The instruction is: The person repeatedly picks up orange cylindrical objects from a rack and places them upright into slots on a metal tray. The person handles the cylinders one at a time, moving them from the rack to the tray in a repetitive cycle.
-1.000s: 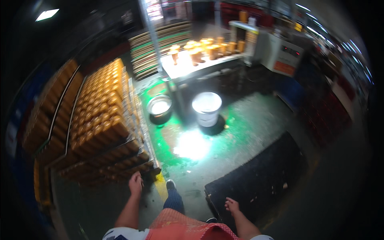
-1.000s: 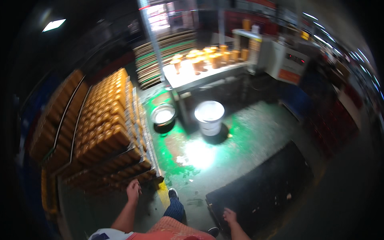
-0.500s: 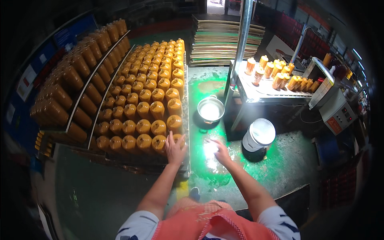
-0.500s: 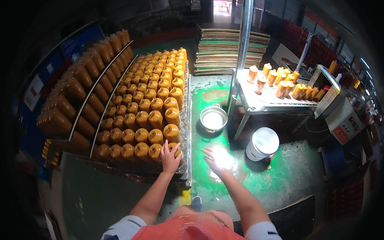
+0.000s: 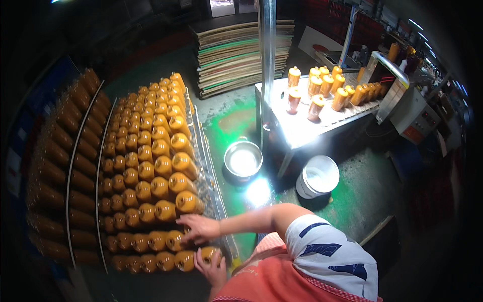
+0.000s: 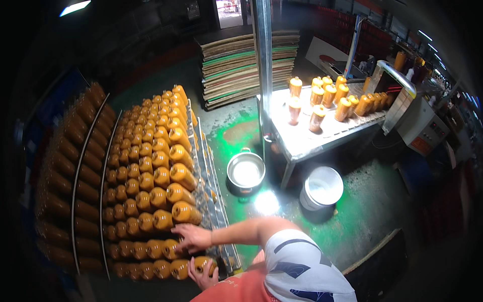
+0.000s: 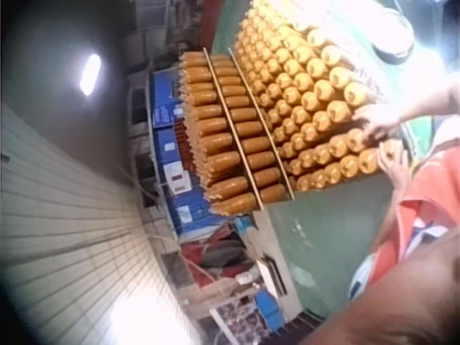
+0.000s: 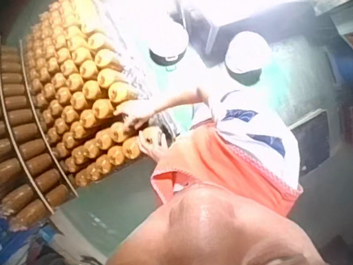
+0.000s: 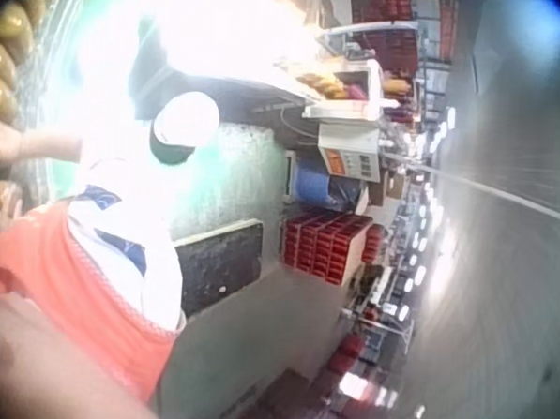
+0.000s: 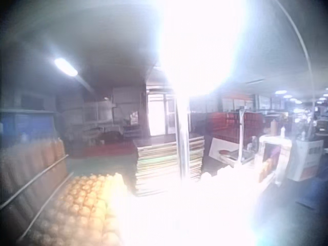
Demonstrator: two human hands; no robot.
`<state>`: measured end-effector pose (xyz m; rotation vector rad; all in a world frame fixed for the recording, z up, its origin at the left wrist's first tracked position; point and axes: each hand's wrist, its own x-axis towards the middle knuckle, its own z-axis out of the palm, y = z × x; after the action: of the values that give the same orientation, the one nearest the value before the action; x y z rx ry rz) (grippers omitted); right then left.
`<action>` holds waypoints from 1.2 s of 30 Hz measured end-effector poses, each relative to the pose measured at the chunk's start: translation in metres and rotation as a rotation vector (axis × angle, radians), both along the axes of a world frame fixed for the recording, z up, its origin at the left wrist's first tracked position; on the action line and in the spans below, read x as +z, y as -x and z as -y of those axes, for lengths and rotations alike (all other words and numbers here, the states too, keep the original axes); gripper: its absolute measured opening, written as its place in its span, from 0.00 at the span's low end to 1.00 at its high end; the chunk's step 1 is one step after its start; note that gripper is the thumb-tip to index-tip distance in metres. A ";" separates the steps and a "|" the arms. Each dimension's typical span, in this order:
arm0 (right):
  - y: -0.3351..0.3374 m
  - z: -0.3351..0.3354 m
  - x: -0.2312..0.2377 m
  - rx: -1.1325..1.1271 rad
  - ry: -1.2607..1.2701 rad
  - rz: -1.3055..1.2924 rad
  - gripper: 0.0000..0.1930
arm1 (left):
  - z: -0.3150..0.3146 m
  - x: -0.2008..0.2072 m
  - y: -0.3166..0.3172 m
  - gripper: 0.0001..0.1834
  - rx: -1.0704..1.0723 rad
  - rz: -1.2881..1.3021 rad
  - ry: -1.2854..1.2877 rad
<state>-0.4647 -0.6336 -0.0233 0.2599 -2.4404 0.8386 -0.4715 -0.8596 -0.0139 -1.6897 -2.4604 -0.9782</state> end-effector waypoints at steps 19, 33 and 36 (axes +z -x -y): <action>-0.198 -0.076 0.009 -0.538 0.419 -0.018 0.28 | -0.046 0.020 -0.022 0.25 -0.198 0.373 -0.124; -0.647 -0.155 -0.054 -0.753 2.028 -0.523 0.32 | -0.370 -0.010 -0.310 0.28 -0.421 2.237 0.322; -0.673 -0.176 -0.085 -0.584 2.300 -0.601 0.30 | -0.418 -0.039 -0.383 0.22 -0.288 2.523 0.562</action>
<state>0.2086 -0.4579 -0.1086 -0.8329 0.0197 2.0301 -0.0886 -0.4419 -0.0530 -0.1326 0.4528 0.8820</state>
